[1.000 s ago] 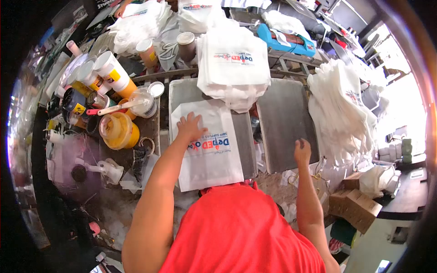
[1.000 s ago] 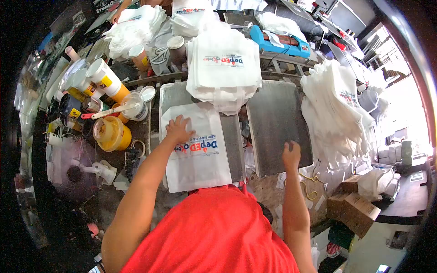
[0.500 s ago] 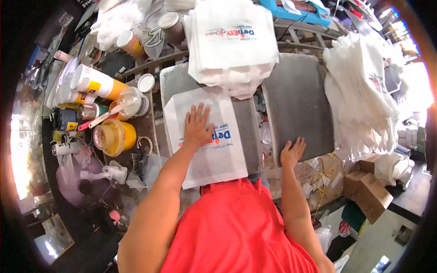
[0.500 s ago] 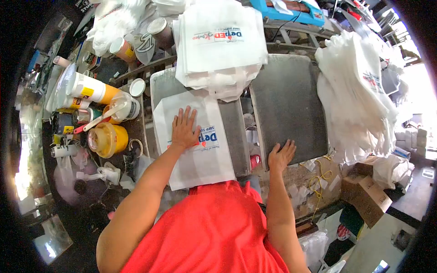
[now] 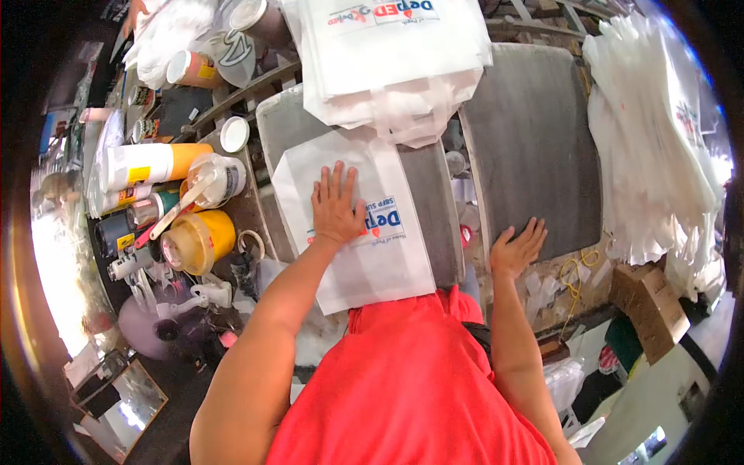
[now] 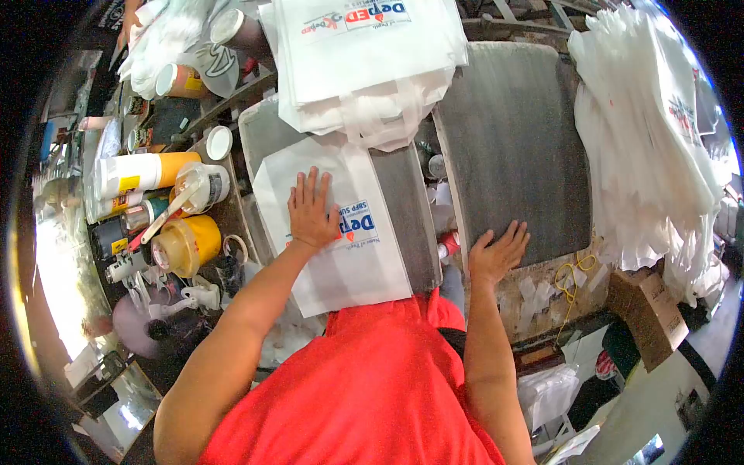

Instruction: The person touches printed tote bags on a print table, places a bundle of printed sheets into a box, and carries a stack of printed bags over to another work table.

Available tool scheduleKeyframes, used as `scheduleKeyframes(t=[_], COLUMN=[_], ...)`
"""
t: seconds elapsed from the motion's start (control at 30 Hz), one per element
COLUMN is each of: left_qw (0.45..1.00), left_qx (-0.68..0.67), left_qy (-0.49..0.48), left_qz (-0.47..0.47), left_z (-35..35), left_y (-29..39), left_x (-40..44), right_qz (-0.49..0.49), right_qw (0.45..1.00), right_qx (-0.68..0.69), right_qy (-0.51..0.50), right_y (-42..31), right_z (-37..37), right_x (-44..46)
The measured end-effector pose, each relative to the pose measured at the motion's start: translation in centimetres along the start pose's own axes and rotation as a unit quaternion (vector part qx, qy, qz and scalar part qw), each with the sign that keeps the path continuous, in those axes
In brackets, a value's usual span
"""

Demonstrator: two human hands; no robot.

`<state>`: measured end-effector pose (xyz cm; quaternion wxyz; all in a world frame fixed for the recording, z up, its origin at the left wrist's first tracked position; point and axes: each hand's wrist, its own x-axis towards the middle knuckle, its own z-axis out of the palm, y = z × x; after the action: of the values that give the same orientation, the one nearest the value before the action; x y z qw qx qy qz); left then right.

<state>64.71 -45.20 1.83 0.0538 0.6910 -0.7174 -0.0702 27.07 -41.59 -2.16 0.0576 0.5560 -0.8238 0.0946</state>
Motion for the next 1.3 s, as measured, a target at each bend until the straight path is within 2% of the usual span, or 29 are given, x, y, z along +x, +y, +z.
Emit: scheduleKeyframes(t=[0.13,0.53,0.73,0.8,1.0,1.07,1.3], left_qw=[1.000,1.000,1.000,0.999,0.998,0.996,0.994], left_qx=[-0.006,0.007,0.022,0.025,0.035,0.035,0.059], left_qy=[0.018,0.002,0.023,0.034,0.040,0.069,0.076], left_qz=[-0.003,-0.019,0.001,0.004,0.036,0.046,0.058], left_z=[0.3,0.4,0.5,1.1,1.8,2.1,2.8], left_y=[-0.2,0.3,0.5,0.8,0.9,0.8,0.6], left_x=[-0.2,-0.3,-0.5,-0.7,-0.9,-1.0,-1.2], right_qz=[0.023,0.015,0.048,0.019,0.067,0.047,0.054], right_qw=[0.999,0.999,0.998,0.999,0.995,0.997,0.995], right_qx=[-0.003,-0.010,0.005,0.005,0.021,0.053,0.081], right_qy=[-0.032,-0.027,-0.051,-0.039,-0.069,-0.035,-0.027], right_y=[-0.4,0.6,0.2,0.9,0.9,1.1,1.5], right_z=[-0.1,0.4,0.2,0.2,-0.4,0.0,0.4], right_x=[-0.1,0.0,-0.3,-0.1,0.1,-0.1,-0.4])
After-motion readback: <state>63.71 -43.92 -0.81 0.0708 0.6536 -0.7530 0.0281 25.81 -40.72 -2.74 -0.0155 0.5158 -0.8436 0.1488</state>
